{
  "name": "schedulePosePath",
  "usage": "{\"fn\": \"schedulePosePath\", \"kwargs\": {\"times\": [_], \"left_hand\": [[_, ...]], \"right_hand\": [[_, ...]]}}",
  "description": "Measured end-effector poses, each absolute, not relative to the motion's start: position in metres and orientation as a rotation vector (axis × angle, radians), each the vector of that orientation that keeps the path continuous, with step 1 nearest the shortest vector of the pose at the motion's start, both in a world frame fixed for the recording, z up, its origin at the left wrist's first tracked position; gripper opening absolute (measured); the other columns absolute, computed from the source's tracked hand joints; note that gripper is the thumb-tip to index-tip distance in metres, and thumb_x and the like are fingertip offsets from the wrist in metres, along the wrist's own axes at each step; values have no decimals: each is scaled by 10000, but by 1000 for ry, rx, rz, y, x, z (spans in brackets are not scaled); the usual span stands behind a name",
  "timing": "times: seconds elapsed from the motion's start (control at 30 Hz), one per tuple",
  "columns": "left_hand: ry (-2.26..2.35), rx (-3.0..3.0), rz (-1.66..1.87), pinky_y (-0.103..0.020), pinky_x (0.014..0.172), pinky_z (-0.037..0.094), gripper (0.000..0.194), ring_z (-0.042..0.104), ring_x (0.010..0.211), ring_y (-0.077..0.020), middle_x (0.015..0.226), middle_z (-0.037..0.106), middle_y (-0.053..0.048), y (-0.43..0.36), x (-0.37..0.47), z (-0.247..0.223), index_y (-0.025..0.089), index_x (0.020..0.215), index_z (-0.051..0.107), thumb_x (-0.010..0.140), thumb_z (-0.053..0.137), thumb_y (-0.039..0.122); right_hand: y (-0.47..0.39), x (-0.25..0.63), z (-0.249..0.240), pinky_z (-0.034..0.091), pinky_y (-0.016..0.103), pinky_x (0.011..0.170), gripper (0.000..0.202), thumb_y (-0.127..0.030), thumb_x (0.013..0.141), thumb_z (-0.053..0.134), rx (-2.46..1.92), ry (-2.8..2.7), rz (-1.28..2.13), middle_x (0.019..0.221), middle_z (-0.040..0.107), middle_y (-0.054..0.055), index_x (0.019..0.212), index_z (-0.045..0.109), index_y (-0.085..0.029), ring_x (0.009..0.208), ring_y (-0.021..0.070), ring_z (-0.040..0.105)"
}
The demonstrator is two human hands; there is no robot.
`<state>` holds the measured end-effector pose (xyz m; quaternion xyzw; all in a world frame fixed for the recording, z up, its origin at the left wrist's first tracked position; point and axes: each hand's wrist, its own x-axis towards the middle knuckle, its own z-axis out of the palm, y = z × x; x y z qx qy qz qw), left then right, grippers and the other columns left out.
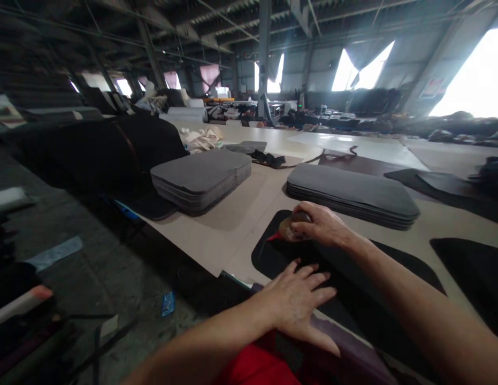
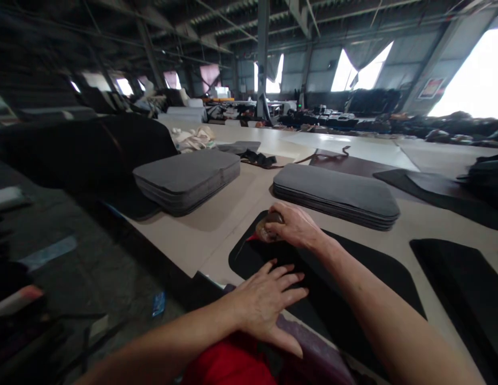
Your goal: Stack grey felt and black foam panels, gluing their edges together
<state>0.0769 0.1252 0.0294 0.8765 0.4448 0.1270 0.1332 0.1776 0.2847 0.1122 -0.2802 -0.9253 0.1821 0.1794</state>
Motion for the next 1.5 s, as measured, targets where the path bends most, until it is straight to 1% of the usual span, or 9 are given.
{"fn": "schedulePosePath", "kwargs": {"times": [0.27,0.53,0.73,0.9,1.13,1.23,1.33,1.43,1.5], "left_hand": [[1281,2548,386,-605,1226,110,858,184,1516,-334,1609,325,-120,125,76,30,198,1502,377,861,498,754],[1275,2545,387,-624,1222,115,881,212,1507,-344,1602,338,-127,126,76,32,196,1502,382,846,510,769],[1271,2535,405,-626,1221,128,893,224,1505,-339,1597,349,-123,128,75,29,211,1497,391,828,513,790],[1299,2550,432,-598,1234,114,902,237,1503,-330,1595,357,-112,128,76,23,229,1496,400,815,499,813],[1305,2538,456,-606,1230,160,913,292,1478,-347,1570,401,-109,131,75,24,246,1472,448,775,547,828],[1386,2470,506,-570,1222,242,746,304,1475,-325,1570,397,-115,134,73,23,233,1458,466,882,539,701],[1513,2401,650,-498,1208,325,507,322,1467,-276,1558,409,-110,137,71,17,202,1425,491,981,498,446],[1592,2383,767,-473,1191,369,417,408,1410,-253,1490,484,-115,143,71,9,175,1366,533,961,456,232],[1629,2372,779,-481,1169,402,415,470,1356,-265,1436,530,-131,147,72,7,156,1328,562,929,453,187]], "right_hand": [[319,172,108,387,301,698,242,-417,860,597,-977,-2550,329,948,663,39,1010,626,-230,837,221,588],[352,168,111,372,303,684,267,-424,849,587,-1131,-2521,127,1003,667,76,1020,624,-222,883,244,595],[362,170,122,368,298,652,291,-425,829,592,-1236,-2542,120,1011,688,91,1025,644,-217,884,250,612],[369,189,132,358,292,605,353,-452,800,610,-1352,-2558,91,985,706,93,1061,663,-220,844,249,627],[372,249,139,378,298,608,381,-458,782,615,-1533,-2520,126,970,707,109,1071,686,-220,843,267,638],[368,282,140,383,296,597,383,-463,776,616,-1596,-2483,125,964,705,110,1054,687,-210,832,267,639],[359,315,142,386,294,587,382,-477,783,606,-1662,-2445,142,946,703,106,1037,685,-204,805,256,636],[349,346,144,397,295,601,390,-475,783,604,-1732,-2400,176,972,707,104,1050,682,-202,816,253,637],[343,366,144,406,296,614,397,-472,781,610,-1779,-2362,168,1007,708,107,1061,681,-200,848,261,641]]}}
